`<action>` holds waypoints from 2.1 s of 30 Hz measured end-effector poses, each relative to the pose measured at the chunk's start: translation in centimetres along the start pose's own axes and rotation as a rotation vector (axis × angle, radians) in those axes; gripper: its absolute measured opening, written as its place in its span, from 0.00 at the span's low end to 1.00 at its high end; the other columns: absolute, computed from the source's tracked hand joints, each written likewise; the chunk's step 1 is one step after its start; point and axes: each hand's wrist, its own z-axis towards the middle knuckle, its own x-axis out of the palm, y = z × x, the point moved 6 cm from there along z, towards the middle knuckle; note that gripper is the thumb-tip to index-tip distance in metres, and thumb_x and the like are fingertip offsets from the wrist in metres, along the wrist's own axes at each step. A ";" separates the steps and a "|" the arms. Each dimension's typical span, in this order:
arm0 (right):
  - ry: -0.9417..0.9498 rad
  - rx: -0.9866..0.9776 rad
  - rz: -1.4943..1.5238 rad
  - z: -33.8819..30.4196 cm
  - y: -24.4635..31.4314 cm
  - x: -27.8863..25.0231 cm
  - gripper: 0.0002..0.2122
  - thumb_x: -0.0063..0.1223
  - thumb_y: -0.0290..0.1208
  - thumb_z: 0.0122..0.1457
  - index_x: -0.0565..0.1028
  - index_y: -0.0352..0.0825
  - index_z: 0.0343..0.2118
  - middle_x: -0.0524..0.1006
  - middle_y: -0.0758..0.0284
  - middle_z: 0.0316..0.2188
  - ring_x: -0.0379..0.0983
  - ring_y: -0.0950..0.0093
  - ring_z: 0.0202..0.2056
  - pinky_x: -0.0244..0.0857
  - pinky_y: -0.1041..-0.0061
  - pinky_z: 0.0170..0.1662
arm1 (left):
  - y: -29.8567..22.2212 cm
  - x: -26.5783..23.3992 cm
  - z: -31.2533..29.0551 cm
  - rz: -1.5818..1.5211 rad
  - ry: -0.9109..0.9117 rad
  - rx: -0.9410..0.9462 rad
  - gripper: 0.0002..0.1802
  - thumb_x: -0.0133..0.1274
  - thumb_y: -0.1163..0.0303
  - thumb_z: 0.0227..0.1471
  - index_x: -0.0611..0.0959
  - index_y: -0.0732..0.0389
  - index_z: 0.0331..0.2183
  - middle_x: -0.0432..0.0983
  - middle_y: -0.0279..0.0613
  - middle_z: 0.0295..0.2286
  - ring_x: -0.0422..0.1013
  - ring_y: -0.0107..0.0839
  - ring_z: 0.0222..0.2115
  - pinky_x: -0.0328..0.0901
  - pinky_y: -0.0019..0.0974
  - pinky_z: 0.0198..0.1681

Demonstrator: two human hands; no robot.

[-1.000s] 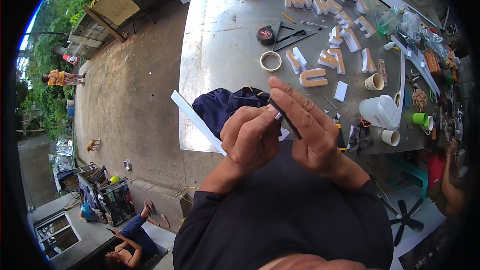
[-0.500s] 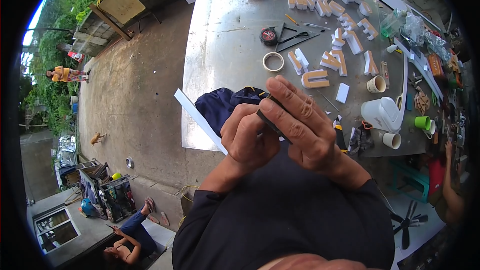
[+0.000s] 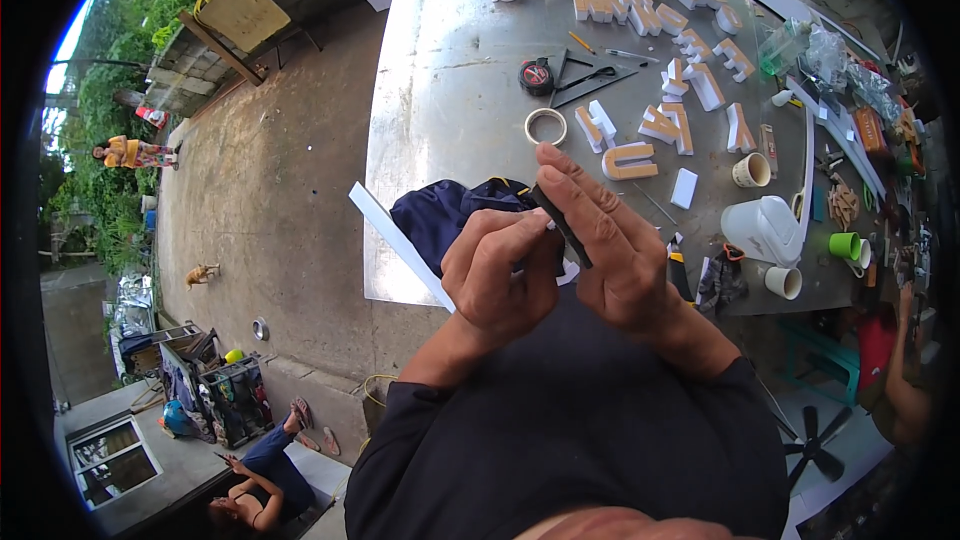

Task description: The recorder sands and marks a series of plastic sign letters at a large metal work table.

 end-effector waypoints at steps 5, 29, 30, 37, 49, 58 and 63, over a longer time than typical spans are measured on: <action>0.044 -0.092 -0.060 0.0 0.6 0.1 0.20 0.44 0.14 0.54 0.73 0.25 0.52 0.71 0.46 0.54 0.70 0.53 0.56 0.67 0.61 0.56 | 0.0 0.2 0.0 -0.015 0.002 -0.006 0.13 0.56 0.89 0.40 0.77 0.67 0.32 0.76 0.45 0.24 0.73 0.35 0.21 0.68 0.31 0.23; -0.031 0.186 0.116 0.6 0.6 -2.7 0.20 0.36 0.12 0.60 0.68 0.22 0.56 0.71 0.46 0.54 0.69 0.56 0.57 0.60 0.66 0.61 | 2.5 -0.4 -1.1 -0.756 -0.187 -0.463 0.07 0.53 0.83 0.55 0.74 0.66 0.36 0.71 0.43 0.29 0.69 0.21 0.22 0.64 0.22 0.24; -0.001 0.085 0.059 0.9 1.2 -2.8 0.20 0.37 0.11 0.59 0.68 0.22 0.56 0.71 0.45 0.55 0.69 0.56 0.57 0.60 0.66 0.60 | 2.4 -0.3 -1.0 -0.706 -0.193 -0.425 0.10 0.55 0.87 0.52 0.76 0.66 0.37 0.73 0.43 0.30 0.70 0.21 0.24 0.65 0.22 0.26; 0.079 0.053 0.151 1.2 1.3 -0.6 0.22 0.39 0.09 0.54 0.70 0.22 0.54 0.71 0.44 0.54 0.70 0.50 0.55 0.66 0.62 0.57 | -0.1 -0.3 0.2 0.034 -0.107 0.043 0.17 0.59 0.90 0.43 0.78 0.68 0.37 0.77 0.47 0.28 0.73 0.31 0.24 0.68 0.29 0.26; 0.060 -0.105 -0.074 1.6 1.5 -0.2 0.21 0.46 0.15 0.54 0.73 0.27 0.53 0.73 0.51 0.54 0.70 0.57 0.56 0.62 0.59 0.60 | -0.1 -0.6 0.4 0.062 -0.064 0.044 0.13 0.58 0.87 0.44 0.78 0.68 0.35 0.76 0.46 0.26 0.74 0.34 0.23 0.69 0.31 0.24; 0.071 -0.124 -0.046 1.7 1.6 -0.1 0.23 0.40 0.12 0.52 0.73 0.25 0.52 0.73 0.48 0.53 0.70 0.55 0.57 0.61 0.59 0.61 | 0.5 -0.4 0.7 0.015 -0.068 0.047 0.12 0.57 0.89 0.43 0.78 0.67 0.32 0.76 0.44 0.24 0.73 0.35 0.21 0.67 0.31 0.23; 0.073 -0.048 -0.003 1.8 0.9 -0.1 0.23 0.40 0.12 0.52 0.74 0.25 0.52 0.73 0.48 0.53 0.70 0.57 0.57 0.59 0.59 0.62 | 0.3 -0.6 0.9 0.028 -0.094 0.065 0.13 0.57 0.89 0.42 0.78 0.67 0.34 0.76 0.44 0.25 0.73 0.34 0.21 0.67 0.31 0.23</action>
